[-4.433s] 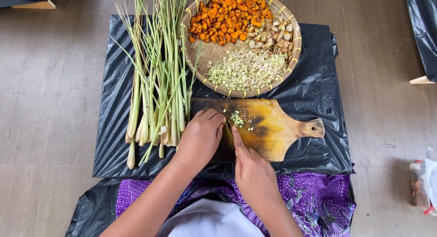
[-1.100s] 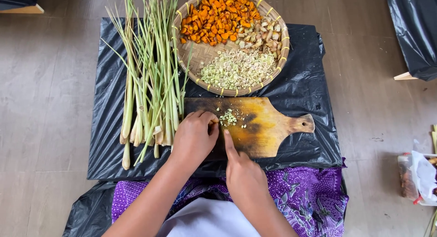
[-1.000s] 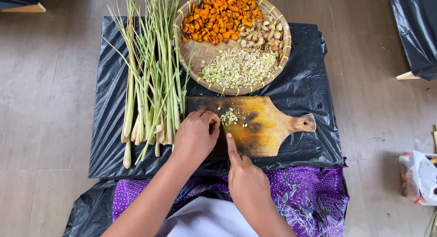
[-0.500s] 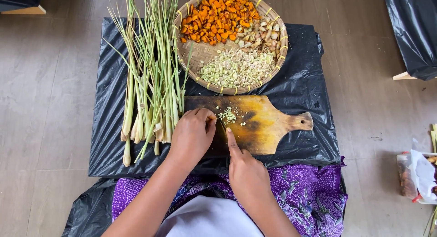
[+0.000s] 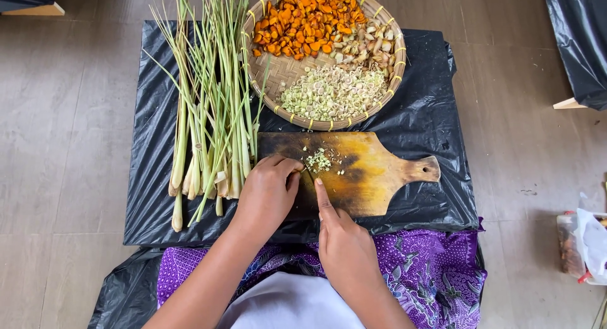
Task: Finely chopping lemongrass stalks on a wooden cutting board after peeling the outer layers.
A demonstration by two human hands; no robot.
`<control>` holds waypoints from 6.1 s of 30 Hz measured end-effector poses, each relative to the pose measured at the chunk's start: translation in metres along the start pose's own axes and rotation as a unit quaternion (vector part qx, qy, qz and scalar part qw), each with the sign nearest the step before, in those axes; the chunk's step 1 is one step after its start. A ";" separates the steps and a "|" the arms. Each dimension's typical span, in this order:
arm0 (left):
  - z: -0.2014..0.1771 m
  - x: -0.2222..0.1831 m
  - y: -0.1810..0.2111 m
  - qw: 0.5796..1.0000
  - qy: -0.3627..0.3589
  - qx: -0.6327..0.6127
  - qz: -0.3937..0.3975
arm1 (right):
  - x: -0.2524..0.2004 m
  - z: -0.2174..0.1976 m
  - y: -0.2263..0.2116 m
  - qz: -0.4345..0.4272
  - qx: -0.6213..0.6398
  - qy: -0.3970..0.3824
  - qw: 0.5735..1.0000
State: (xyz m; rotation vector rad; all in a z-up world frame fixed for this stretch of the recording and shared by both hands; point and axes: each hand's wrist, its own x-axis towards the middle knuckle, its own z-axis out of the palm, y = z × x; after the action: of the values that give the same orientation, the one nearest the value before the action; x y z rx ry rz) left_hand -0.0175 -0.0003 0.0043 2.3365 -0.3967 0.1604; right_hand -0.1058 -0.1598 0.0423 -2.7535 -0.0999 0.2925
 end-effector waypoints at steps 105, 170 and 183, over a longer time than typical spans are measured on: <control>-0.006 0.015 0.007 0.991 -0.063 0.030 -0.110 | -0.011 0.003 0.001 0.032 -0.024 -0.084 0.996; -0.059 0.037 0.005 0.997 -0.055 0.017 -0.041 | 0.042 -0.014 -0.012 -0.132 0.040 0.084 0.987; -0.025 0.009 0.020 0.971 -0.198 0.105 0.081 | 0.072 -0.013 0.007 -0.102 0.023 0.022 0.994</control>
State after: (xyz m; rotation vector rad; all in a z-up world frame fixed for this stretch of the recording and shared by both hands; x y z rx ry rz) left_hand -0.0154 0.0021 0.0374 2.5430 -0.8015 -0.2006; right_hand -0.0321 -0.1627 0.0379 -2.6751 -0.3562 0.1766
